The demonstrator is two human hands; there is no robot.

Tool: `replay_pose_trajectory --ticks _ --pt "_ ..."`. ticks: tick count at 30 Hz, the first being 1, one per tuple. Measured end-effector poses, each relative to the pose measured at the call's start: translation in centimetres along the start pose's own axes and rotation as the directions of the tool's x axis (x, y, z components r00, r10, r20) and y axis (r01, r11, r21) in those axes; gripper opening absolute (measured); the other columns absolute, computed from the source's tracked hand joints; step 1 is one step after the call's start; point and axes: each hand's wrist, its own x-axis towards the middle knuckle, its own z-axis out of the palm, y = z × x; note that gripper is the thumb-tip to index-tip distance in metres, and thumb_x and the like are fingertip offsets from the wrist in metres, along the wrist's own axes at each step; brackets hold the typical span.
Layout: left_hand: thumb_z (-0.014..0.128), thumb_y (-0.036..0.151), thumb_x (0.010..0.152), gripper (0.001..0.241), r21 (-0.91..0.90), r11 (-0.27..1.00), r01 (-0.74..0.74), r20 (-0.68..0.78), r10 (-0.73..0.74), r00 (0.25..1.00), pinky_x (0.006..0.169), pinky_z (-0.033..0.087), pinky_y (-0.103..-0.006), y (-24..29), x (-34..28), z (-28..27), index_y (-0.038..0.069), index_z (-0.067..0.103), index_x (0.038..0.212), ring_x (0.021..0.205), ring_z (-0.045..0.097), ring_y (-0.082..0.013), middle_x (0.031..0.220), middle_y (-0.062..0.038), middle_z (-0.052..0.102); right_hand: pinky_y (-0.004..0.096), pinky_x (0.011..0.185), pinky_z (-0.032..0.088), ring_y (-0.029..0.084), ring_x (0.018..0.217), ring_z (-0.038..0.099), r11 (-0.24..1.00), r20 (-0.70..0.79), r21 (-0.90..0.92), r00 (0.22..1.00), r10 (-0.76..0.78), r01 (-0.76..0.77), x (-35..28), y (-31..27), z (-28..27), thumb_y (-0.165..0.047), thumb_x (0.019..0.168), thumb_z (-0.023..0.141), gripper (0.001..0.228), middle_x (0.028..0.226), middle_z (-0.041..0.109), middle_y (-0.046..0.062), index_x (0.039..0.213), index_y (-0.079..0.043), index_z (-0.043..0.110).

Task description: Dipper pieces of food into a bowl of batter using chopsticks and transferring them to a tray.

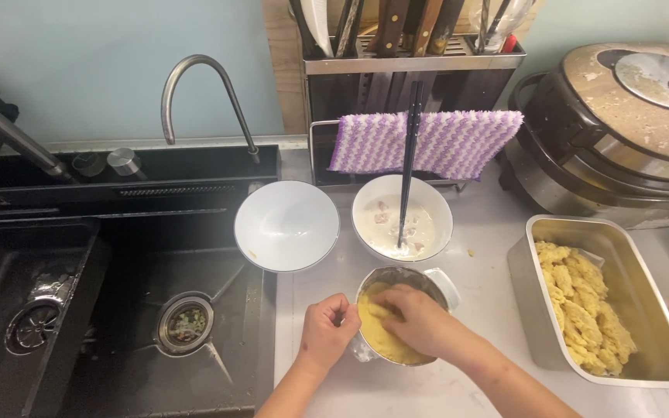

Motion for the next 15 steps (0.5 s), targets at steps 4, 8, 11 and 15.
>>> replay_pose_trajectory --ticks 4,8,11,15 --pt "0.068 0.009 0.091 0.038 -0.014 1.0 0.018 -0.005 -0.018 1.0 0.046 0.026 -0.0262 0.1 0.0 -0.2 0.005 0.044 0.062 0.055 0.033 -0.0023 0.055 0.007 0.044 0.031 0.094 0.054 0.021 0.108 0.07 0.982 0.098 0.185 0.995 0.019 -0.037 -0.2 -1.0 -1.3 -0.017 0.081 0.074 0.043 0.113 0.075 0.009 0.124 -0.011 0.071" --pt "0.068 0.009 0.091 0.038 -0.025 0.999 0.024 0.006 -0.023 1.0 0.046 0.026 -0.0264 -0.3 0.1 -0.1 0.005 0.043 0.062 0.054 0.033 -0.0023 0.055 0.007 0.044 0.031 0.092 0.056 0.019 0.104 0.071 0.984 0.013 0.175 1.0 0.028 -0.03 0.0 -0.7 -0.5 -0.018 0.083 0.073 0.039 0.112 0.073 0.007 0.122 -0.011 0.071" --pt "0.068 0.009 0.091 0.038 -0.029 0.999 0.018 0.008 -0.017 1.0 0.046 0.026 -0.0265 -0.4 0.0 -0.1 0.005 0.044 0.063 0.054 0.033 -0.0024 0.055 0.006 0.044 0.03 0.092 0.055 0.015 0.105 0.071 0.987 -0.012 0.16 0.999 0.032 -0.03 0.2 0.1 -0.3 -0.016 0.083 0.072 0.038 0.114 0.073 0.003 0.12 -0.011 0.072" --pt "0.069 0.009 0.09 0.036 0.014 1.0 0.0 -0.002 0.0 1.0 0.045 0.028 -0.0265 0.3 0.0 -0.2 0.004 0.045 0.063 0.053 0.035 -0.0031 0.053 0.005 0.045 0.031 0.089 0.056 0.015 0.102 0.07 0.758 0.229 0.595 0.96 0.161 -0.268 -1.0 -1.9 -3.5 -0.014 0.082 0.073 0.04 0.113 0.075 0.004 0.121 -0.008 0.07"
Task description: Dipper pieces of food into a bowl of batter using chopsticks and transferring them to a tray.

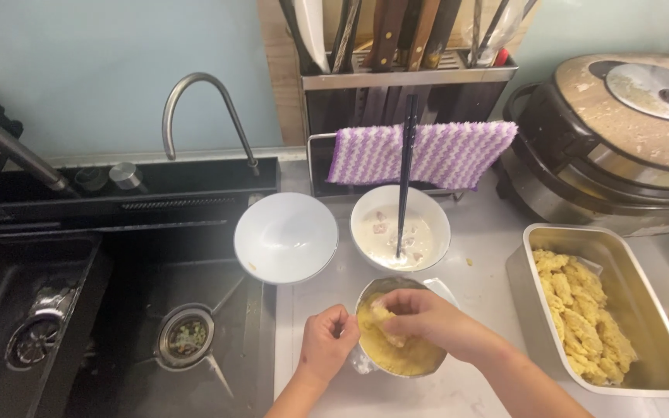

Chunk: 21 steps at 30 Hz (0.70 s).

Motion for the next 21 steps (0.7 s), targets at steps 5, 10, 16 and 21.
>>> replay_pose_trajectory --ticks 5,10,16,21 --pt "0.069 0.009 0.088 0.027 0.052 0.998 -0.025 -0.013 0.025 1.0 0.046 0.034 -0.0259 -2.6 0.2 -0.2 0.002 0.055 0.066 0.054 0.041 -0.003 0.054 0.005 0.049 0.03 0.085 0.056 0.013 0.098 0.069 0.96 0.094 0.277 0.993 -0.068 0.039 0.1 0.6 0.2 -0.015 0.084 0.072 0.043 0.11 0.073 0.004 0.126 -0.006 0.067" --pt "0.07 0.01 0.087 0.024 0.134 0.99 0.033 -0.008 -0.032 0.999 0.045 0.035 -0.0256 -6.5 1.0 0.1 0.003 0.06 0.066 0.053 0.043 -0.0033 0.054 0.004 0.05 0.027 0.087 0.055 0.007 0.098 0.067 0.78 -0.07 -0.522 0.895 -0.441 0.344 0.7 3.7 -0.7 -0.014 0.088 0.071 0.039 0.109 0.072 0.002 0.127 -0.008 0.068" --pt "0.07 0.006 0.088 0.03 0.029 0.988 0.152 0.018 -0.152 0.988 0.046 0.031 -0.0255 -14.4 1.6 -0.9 0.001 0.058 0.061 0.05 0.042 -0.0031 0.053 0.004 0.053 0.024 0.068 0.052 0.008 0.081 0.065 0.963 -0.118 0.058 0.96 -0.254 0.262 -6.9 -1.8 -9.4 -0.021 0.095 0.066 0.037 0.095 0.072 0.0 0.131 -0.012 0.067" --pt "0.069 0.008 0.089 0.034 0.085 0.984 0.154 -0.076 -0.148 0.986 0.044 0.03 -0.0259 -13.4 1.9 0.2 0.003 0.057 0.058 0.046 0.038 -0.0033 0.047 0.0 0.053 0.025 0.077 0.055 0.008 0.092 0.07 0.983 -0.481 0.026 0.864 -0.147 0.182 -9.9 1.9 -19.5 -0.027 0.091 0.066 0.052 0.106 0.075 0.0 0.141 -0.013 0.06"
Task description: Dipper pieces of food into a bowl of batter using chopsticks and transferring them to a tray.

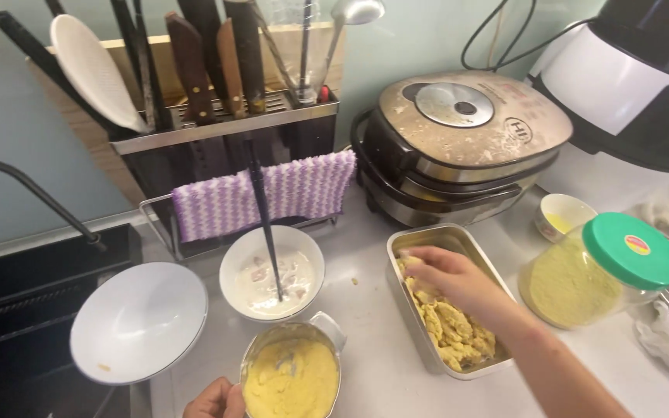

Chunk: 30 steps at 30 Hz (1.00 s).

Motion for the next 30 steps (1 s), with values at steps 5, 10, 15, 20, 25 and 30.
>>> replay_pose_trajectory --ticks 5,10,15,20,25,30 --pt "0.069 0.008 0.089 0.034 -0.002 1.0 0.005 0.012 -0.005 1.0 0.043 0.031 -0.0259 0.3 0.4 0.7 0.003 0.057 0.058 0.045 0.039 -0.0033 0.047 0.0 0.054 0.027 0.085 0.058 0.016 0.09 0.07 0.868 -0.084 -0.374 0.944 0.319 -0.326 -2.0 1.7 -3.3 -0.042 0.1 0.057 0.055 0.113 0.075 0.004 0.15 -0.019 0.051" --pt "0.068 0.007 0.089 0.034 0.0 1.0 0.02 0.005 -0.02 1.0 0.043 0.032 -0.0258 0.3 -0.1 0.3 0.003 0.056 0.058 0.044 0.04 -0.0033 0.046 -0.001 0.055 0.039 0.08 0.068 0.014 0.098 0.077 0.753 -0.055 -0.494 0.88 0.472 -0.434 -3.4 0.5 -3.5 -0.036 0.099 0.06 0.05 0.123 0.072 -0.001 0.145 -0.015 0.056" --pt "0.069 0.005 0.089 0.032 -0.015 1.0 0.011 0.042 -0.011 0.999 0.043 0.03 -0.0256 -2.9 0.7 -0.6 0.003 0.055 0.06 0.046 0.04 -0.0028 0.049 0.002 0.051 0.027 0.077 0.062 0.01 0.091 0.075 0.844 -0.05 -0.512 0.986 0.157 -0.16 -1.8 -4.3 -1.6 -0.033 0.089 0.072 0.051 0.108 0.08 -0.001 0.138 -0.019 0.066" --pt "0.068 0.006 0.089 0.029 -0.02 0.999 -0.027 0.066 0.028 0.997 0.045 0.033 -0.0252 4.1 -1.1 -0.5 0.005 0.057 0.062 0.05 0.042 -0.0025 0.054 0.006 0.049 0.029 0.064 0.057 0.01 0.078 0.068 0.971 0.084 -0.189 0.987 -0.133 0.147 4.6 -8.4 6.9 -0.029 0.087 0.072 0.041 0.091 0.076 0.003 0.119 -0.005 0.076" --pt "0.068 0.006 0.091 0.03 -0.13 0.991 -0.032 0.059 0.04 0.997 0.046 0.031 -0.0254 6.0 -2.1 -0.5 0.005 0.054 0.064 0.052 0.041 -0.0031 0.056 0.006 0.049 0.028 0.06 0.052 0.01 0.07 0.067 0.94 0.082 -0.296 0.985 -0.154 0.171 13.1 -9.9 16.5 -0.043 0.087 0.073 0.049 0.082 0.073 0.001 0.119 -0.006 0.072" --pt "0.07 0.006 0.092 0.034 -0.24 0.971 0.007 0.114 0.021 0.993 0.047 0.031 -0.0251 8.8 -2.8 -0.9 0.004 0.051 0.064 0.055 0.041 -0.002 0.057 0.006 0.05 0.027 0.061 0.049 0.011 0.064 0.061 0.827 0.161 -0.516 0.974 -0.161 0.222 14.8 -11.9 18.9 -0.045 0.086 0.074 0.036 0.074 0.072 0.003 0.091 -0.01 0.082"
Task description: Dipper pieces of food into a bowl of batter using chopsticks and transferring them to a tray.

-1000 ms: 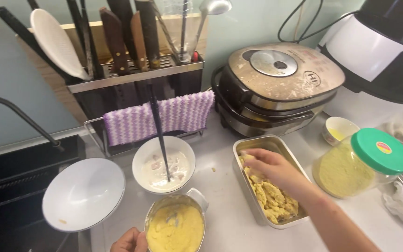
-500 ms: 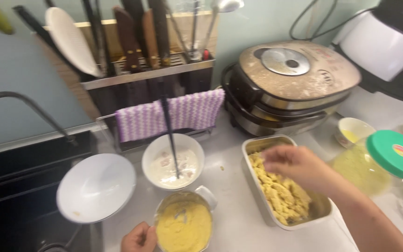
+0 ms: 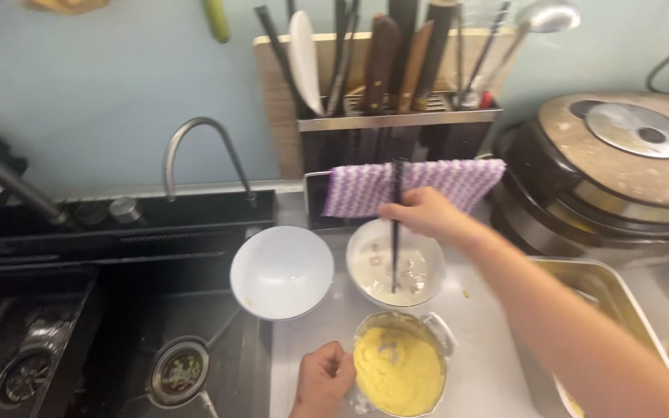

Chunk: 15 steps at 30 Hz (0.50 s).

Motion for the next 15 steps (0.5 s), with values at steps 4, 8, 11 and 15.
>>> replay_pose_trajectory --ticks 4,8,11,15 --pt "0.07 0.006 0.092 0.034 0.006 1.0 -0.001 -0.011 0.001 1.0 0.047 0.031 -0.0249 2.1 -0.3 0.1 0.004 0.049 0.064 0.056 0.04 -0.0015 0.058 0.007 0.049 0.03 0.065 0.054 0.014 0.067 0.067 0.999 0.088 -0.034 0.996 0.021 -0.018 -4.7 -2.8 -4.3 -0.044 0.092 0.069 0.042 0.076 0.077 0.006 0.083 -0.004 0.081" --pt "0.07 0.007 0.092 0.036 0.053 0.997 -0.059 -0.013 0.06 0.998 0.047 0.03 -0.0248 2.8 -0.5 0.1 0.004 0.047 0.064 0.056 0.038 -0.0013 0.057 0.006 0.049 0.031 0.068 0.06 0.015 0.07 0.074 0.96 0.047 -0.139 0.97 -0.24 0.244 -8.6 -3.6 -6.5 -0.033 0.089 0.068 0.028 0.078 0.082 0.004 0.089 -0.011 0.085" --pt "0.07 0.008 0.092 0.037 0.07 0.995 -0.072 -0.017 0.073 0.997 0.046 0.029 -0.0249 3.3 -0.8 0.2 0.004 0.047 0.064 0.055 0.038 -0.0013 0.057 0.006 0.05 0.031 0.065 0.058 0.015 0.068 0.073 0.834 0.088 -0.33 0.894 -0.439 0.443 -10.6 -4.2 -5.2 -0.033 0.081 0.076 0.021 0.076 0.079 0.002 0.094 -0.018 0.085" --pt "0.069 0.009 0.092 0.036 0.054 0.996 -0.065 -0.009 0.065 0.998 0.046 0.03 -0.0248 3.5 -0.8 0.3 0.004 0.048 0.064 0.054 0.039 -0.0012 0.057 0.006 0.053 0.034 0.062 0.056 0.019 0.07 0.07 0.562 0.145 -0.373 0.645 -0.751 0.738 -12.1 -3.2 -2.3 -0.034 0.076 0.08 0.021 0.079 0.075 0.003 0.088 -0.017 0.085"
